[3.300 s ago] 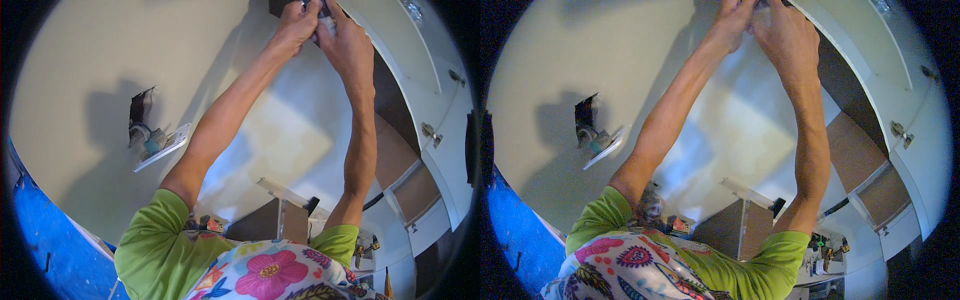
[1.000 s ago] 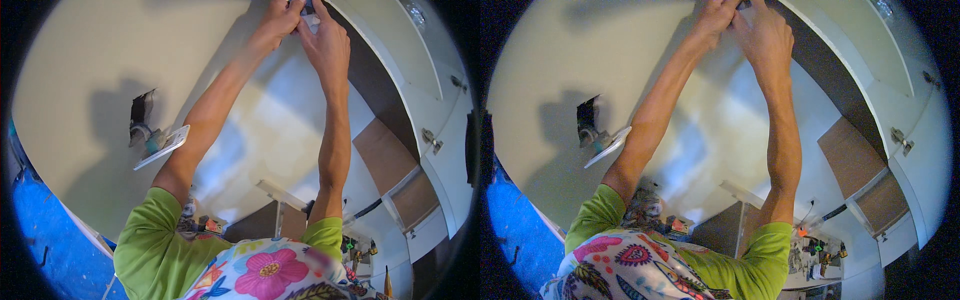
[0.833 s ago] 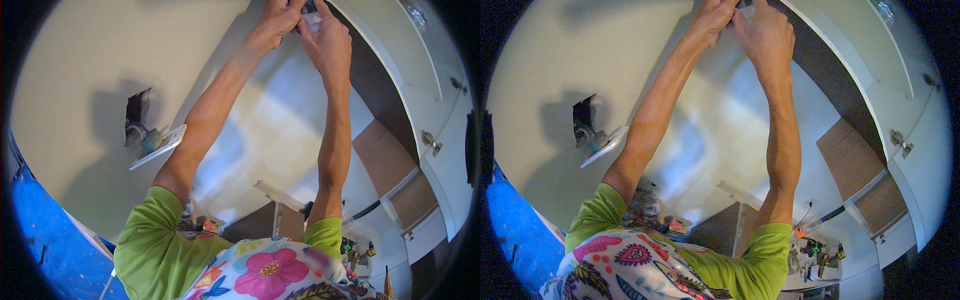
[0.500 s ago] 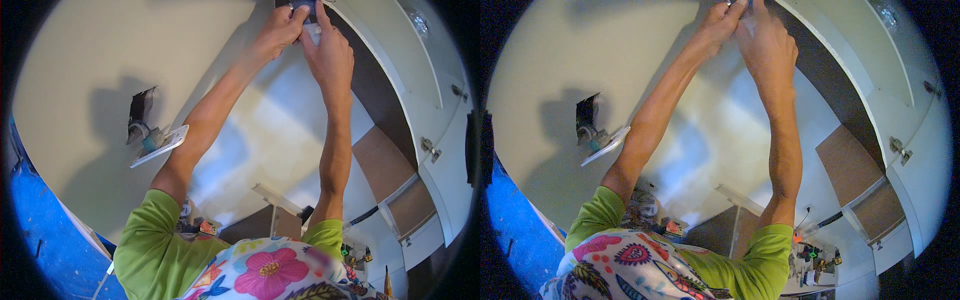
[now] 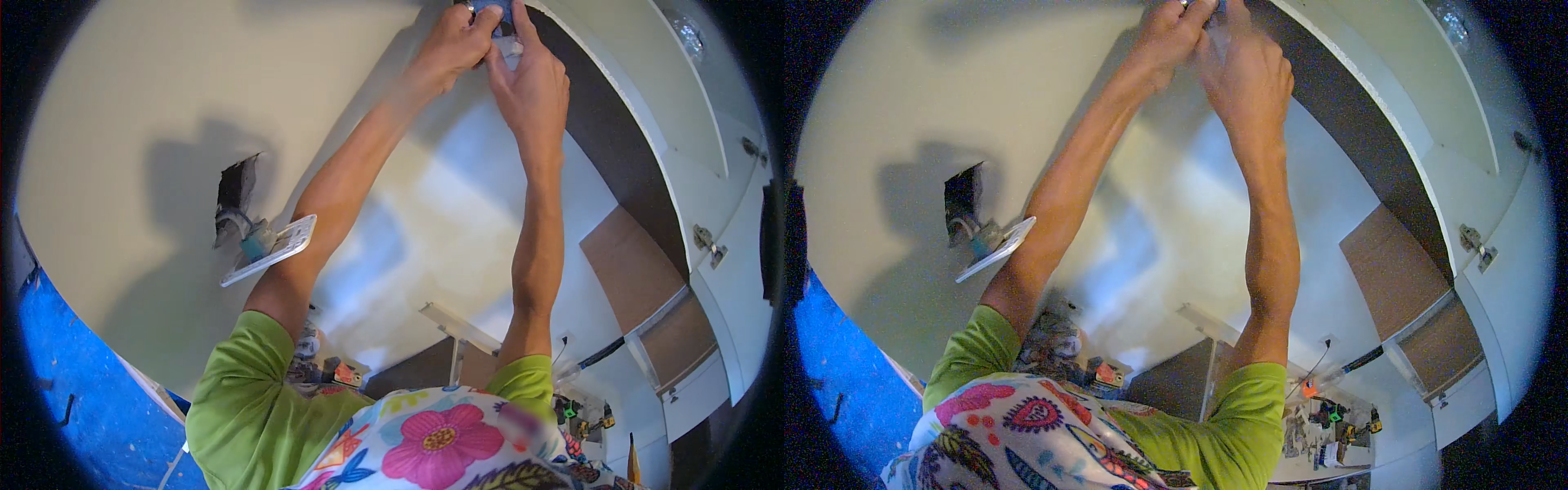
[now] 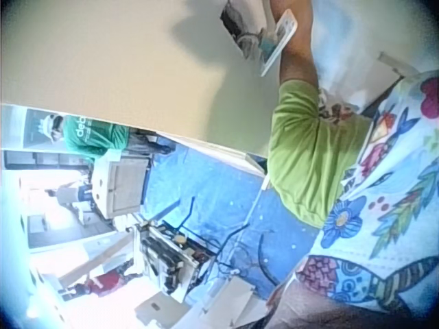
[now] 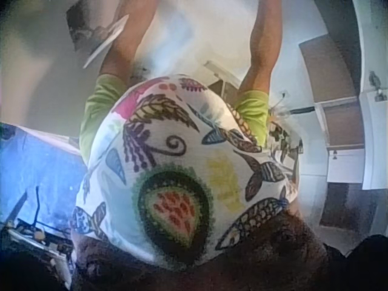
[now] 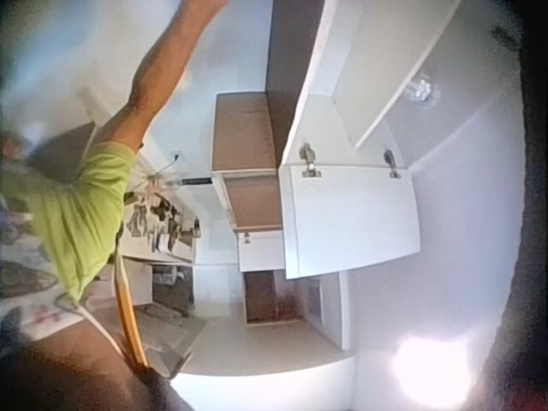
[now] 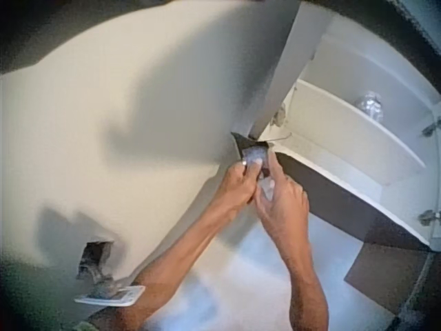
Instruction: The person trims a large sheet of wallpaper along the top edge of a wall using a utility knife. They then use a sanding block to smooth the cut edge and continue trimming along the wall's perimeter.
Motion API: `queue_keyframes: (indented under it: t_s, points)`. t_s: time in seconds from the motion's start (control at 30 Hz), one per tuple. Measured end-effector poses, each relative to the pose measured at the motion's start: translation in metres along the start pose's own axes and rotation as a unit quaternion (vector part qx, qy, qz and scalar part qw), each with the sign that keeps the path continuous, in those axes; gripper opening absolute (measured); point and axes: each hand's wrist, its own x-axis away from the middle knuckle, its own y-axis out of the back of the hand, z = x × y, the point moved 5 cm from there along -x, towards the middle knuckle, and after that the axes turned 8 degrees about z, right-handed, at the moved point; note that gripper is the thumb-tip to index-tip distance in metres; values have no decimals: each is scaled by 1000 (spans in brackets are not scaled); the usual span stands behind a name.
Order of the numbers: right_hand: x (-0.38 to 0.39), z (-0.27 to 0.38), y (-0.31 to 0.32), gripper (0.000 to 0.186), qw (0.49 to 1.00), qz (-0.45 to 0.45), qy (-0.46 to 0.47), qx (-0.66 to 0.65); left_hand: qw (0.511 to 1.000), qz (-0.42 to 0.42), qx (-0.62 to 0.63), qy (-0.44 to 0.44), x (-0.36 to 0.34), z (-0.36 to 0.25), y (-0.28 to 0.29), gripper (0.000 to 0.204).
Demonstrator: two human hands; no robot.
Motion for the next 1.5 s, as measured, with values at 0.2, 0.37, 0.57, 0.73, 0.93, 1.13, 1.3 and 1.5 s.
queue_keyframes:
  t_s: [0.2,0.37,0.57,0.73,0.93,1.13,1.3,1.5]
  points:
    - [-15,5,5,48,1000,-6,0,-12,998,-35,-2,-44,-12,-19,0,40]
    - [-12,6,5,49,1000,2,-24,15,998,-18,33,47,-7,-14,0,39]
    - [-12,-4,-1,61,996,35,-68,48,996,54,51,44,-9,-7,6,45]
    - [-4,-2,-5,66,996,25,-61,58,998,32,49,-21,-3,-4,2,41]
    - [43,-3,-20,70,993,41,-97,-54,995,91,8,45,39,18,4,37]
    - [33,-9,-28,68,999,-7,-32,-31,1000,10,28,0,43,7,7,40]
    - [15,8,-9,60,996,-36,-19,-84,998,51,9,-33,23,3,13,38]
    - [12,17,-7,49,995,-8,-47,-89,997,68,22,-39,18,3,17,37]
